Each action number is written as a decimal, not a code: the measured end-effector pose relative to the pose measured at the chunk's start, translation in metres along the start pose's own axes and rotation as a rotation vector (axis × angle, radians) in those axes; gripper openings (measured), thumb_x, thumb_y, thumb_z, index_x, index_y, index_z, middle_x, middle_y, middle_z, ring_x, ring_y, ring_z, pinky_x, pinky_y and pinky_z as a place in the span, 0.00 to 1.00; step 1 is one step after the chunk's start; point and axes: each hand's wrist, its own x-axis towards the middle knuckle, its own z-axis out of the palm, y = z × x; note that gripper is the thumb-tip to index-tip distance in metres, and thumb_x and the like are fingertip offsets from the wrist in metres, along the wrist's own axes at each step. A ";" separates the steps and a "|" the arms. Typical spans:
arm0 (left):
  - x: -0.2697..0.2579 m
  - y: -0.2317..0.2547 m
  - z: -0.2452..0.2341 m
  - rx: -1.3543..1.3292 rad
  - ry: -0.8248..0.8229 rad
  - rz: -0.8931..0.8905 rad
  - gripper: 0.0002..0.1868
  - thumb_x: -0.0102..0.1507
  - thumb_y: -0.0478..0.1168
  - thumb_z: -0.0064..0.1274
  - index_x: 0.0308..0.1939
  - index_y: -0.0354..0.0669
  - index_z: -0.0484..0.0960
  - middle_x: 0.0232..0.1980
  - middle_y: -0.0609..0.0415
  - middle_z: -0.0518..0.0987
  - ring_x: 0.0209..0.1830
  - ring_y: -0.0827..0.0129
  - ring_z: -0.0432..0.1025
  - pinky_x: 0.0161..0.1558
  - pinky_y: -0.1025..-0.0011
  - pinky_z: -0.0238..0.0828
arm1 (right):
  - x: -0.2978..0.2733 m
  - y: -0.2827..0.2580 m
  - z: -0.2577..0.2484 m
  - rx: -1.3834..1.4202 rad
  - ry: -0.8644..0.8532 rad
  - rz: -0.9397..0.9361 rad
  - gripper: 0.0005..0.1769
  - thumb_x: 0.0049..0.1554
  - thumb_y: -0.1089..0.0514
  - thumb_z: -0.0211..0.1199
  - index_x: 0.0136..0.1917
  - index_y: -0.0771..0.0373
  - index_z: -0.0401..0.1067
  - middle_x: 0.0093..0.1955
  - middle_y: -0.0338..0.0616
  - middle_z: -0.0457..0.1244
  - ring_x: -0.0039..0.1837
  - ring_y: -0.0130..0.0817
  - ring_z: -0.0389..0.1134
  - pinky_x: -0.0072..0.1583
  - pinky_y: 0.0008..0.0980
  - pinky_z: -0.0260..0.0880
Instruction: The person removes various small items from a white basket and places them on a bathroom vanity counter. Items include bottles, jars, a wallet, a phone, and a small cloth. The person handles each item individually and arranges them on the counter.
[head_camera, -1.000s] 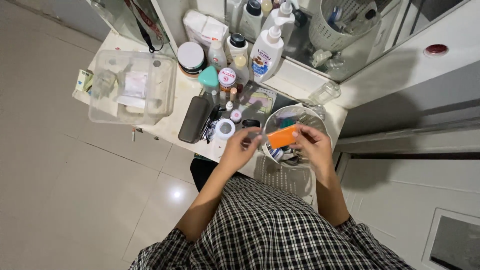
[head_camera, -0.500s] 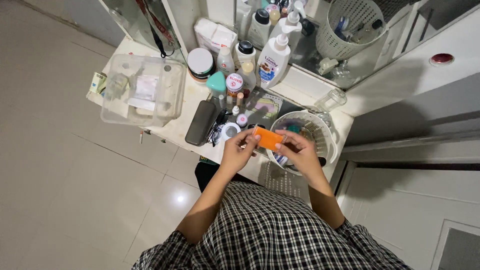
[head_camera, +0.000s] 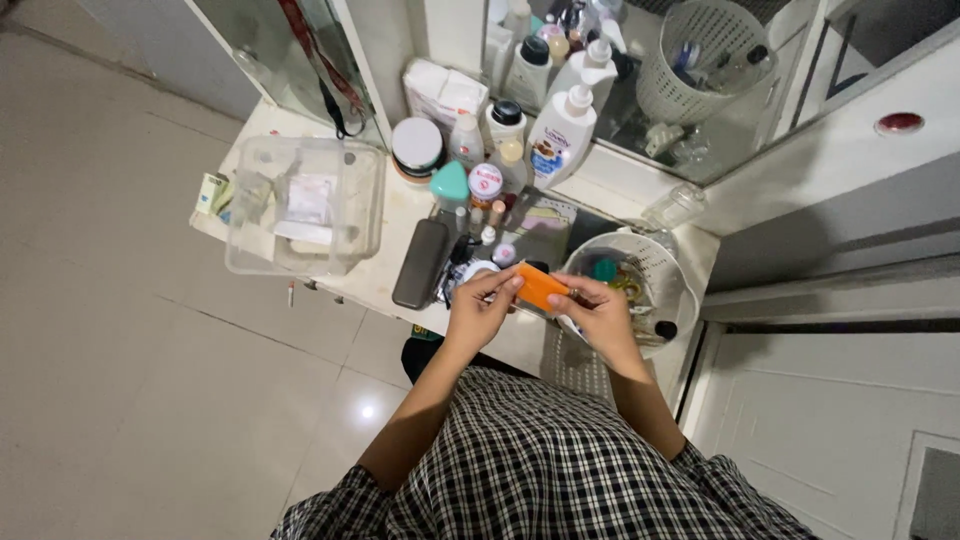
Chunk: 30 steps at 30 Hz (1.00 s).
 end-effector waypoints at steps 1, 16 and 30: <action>0.004 0.009 0.000 -0.001 -0.001 0.003 0.13 0.63 0.38 0.64 0.52 0.43 0.87 0.30 0.45 0.81 0.32 0.67 0.77 0.34 0.69 0.77 | 0.002 -0.005 0.007 0.000 0.001 -0.003 0.21 0.50 0.67 0.75 0.57 0.70 0.78 0.51 0.53 0.73 0.48 0.29 0.70 0.48 0.30 0.77; 0.026 0.000 -0.075 -0.505 -0.137 -0.536 0.31 0.60 0.33 0.65 0.64 0.23 0.71 0.50 0.32 0.82 0.41 0.52 0.81 0.42 0.60 0.84 | 0.023 -0.022 0.080 -0.085 -0.001 -0.248 0.23 0.52 0.78 0.57 0.61 0.69 0.74 0.68 0.61 0.65 0.69 0.47 0.65 0.65 0.44 0.70; 0.031 -0.034 -0.132 -0.240 -0.095 -0.508 0.22 0.60 0.37 0.67 0.53 0.26 0.79 0.37 0.40 0.85 0.28 0.67 0.80 0.34 0.73 0.84 | 0.041 0.012 0.134 0.110 -0.122 0.113 0.29 0.53 0.69 0.71 0.67 0.69 0.70 0.46 0.58 0.72 0.37 0.40 0.75 0.38 0.33 0.81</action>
